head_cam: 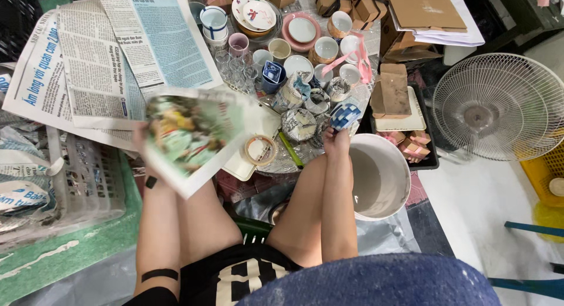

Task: The person wraps small ceramic cups and bowls with newspaper and secures them with masking tape. They handle each item individually, folding the paper around the object and taping it shut before placing it on the table.

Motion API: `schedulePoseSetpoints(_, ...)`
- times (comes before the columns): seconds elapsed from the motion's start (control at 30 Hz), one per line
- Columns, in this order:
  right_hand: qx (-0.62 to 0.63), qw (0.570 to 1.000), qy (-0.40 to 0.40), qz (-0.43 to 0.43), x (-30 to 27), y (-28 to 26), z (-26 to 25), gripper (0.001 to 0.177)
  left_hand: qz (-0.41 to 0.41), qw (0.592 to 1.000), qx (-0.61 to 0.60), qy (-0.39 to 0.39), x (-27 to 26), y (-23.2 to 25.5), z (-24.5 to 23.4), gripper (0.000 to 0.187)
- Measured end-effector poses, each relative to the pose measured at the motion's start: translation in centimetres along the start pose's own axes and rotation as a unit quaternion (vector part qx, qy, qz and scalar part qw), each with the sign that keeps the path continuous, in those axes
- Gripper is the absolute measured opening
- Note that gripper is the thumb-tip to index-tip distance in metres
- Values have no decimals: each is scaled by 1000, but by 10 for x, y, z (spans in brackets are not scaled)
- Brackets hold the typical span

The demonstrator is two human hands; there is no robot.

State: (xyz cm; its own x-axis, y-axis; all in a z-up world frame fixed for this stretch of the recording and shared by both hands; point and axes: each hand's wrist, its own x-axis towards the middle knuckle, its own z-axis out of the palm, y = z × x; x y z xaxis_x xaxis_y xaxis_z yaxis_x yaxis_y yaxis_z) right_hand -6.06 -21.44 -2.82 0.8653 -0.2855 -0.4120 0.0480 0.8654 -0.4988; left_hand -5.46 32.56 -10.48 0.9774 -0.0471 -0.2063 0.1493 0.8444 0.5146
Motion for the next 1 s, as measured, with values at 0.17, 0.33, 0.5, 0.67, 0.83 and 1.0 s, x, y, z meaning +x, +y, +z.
schedulePoseSetpoints(0.17, -29, 999, 8, -14, 28, 5, -34, 27, -85, 816, 526, 224, -4, -2, -9, 38)
schedulePoseSetpoints(0.33, -49, 998, 30, -38, 59, 11, -71, 22, 102, 611, 775, 128, -38, 12, 20, 34)
schedulePoseSetpoints(0.5, -224, 967, -20, -117, 34, 26, -53, 30, 145, 586, 790, 111, -65, -3, 71, 45)
schedulePoseSetpoints(0.67, -416, 897, -67, -135, -48, 83, 27, 69, 111, 598, 791, 72, -79, -4, 137, 67)
schedulePoseSetpoints(0.83, -481, 851, -201, -68, -50, 171, 63, 47, 71, 503, 861, -22, -105, -17, 148, 31)
schedulePoseSetpoints(1.0, -633, 737, -124, -201, 5, 264, 25, 40, 44, 581, 813, -1, -117, -61, 135, 35)
